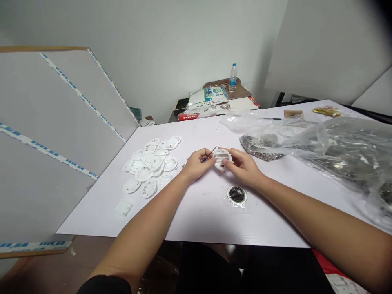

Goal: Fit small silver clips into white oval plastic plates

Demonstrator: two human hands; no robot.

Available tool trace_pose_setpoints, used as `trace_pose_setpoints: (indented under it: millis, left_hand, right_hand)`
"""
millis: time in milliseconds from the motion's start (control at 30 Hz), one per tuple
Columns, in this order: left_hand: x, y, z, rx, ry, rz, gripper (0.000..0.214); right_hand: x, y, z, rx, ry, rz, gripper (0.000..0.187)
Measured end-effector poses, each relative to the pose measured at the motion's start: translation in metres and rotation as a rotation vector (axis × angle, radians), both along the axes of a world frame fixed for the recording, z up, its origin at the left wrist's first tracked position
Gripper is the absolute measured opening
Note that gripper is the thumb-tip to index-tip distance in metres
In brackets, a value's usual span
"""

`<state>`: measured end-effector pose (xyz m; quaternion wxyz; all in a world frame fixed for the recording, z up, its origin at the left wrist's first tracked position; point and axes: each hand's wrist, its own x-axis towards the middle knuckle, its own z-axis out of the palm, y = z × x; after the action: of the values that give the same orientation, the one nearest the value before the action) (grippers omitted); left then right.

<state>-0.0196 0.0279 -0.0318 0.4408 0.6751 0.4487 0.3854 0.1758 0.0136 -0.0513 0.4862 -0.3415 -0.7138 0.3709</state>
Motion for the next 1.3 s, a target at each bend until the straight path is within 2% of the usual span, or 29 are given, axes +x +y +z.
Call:
trace_pose_setpoints:
  millis: [200, 333, 433, 533, 667, 833, 1067, 1300]
  left_hand:
    - [0.001, 0.000, -0.003, 0.014, 0.043, -0.017, 0.027]
    - [0.000, 0.000, -0.003, 0.017, 0.087, -0.022, 0.032]
    - [-0.005, -0.001, 0.003, 0.052, 0.206, -0.003, 0.035]
    - [-0.011, -0.002, 0.012, 0.150, 0.374, -0.018, 0.029]
    - [-0.018, -0.002, 0.020, 0.283, 0.570, 0.013, 0.025]
    - [-0.019, -0.001, 0.017, 0.335, 0.750, -0.011, 0.023]
    - [-0.020, -0.001, 0.011, 0.357, 0.752, -0.156, 0.033]
    - [-0.021, -0.002, 0.012, 0.326, 0.711, -0.172, 0.034]
  right_hand:
    - [-0.001, 0.000, -0.003, -0.022, -0.004, 0.057, 0.043]
    - [0.001, 0.003, -0.004, 0.067, -0.147, -0.071, 0.030]
    - [0.004, 0.007, -0.003, 0.119, -0.244, -0.194, 0.018]
    - [0.008, 0.012, -0.001, 0.130, -0.305, -0.251, 0.014]
    - [0.015, 0.016, 0.004, 0.172, -0.342, -0.267, 0.014]
    - [0.018, 0.017, 0.004, 0.198, -0.400, -0.233, 0.013]
    - [0.013, 0.017, -0.006, 0.245, -0.448, -0.171, 0.020]
    - [0.007, 0.016, -0.011, 0.256, -0.441, -0.174, 0.016]
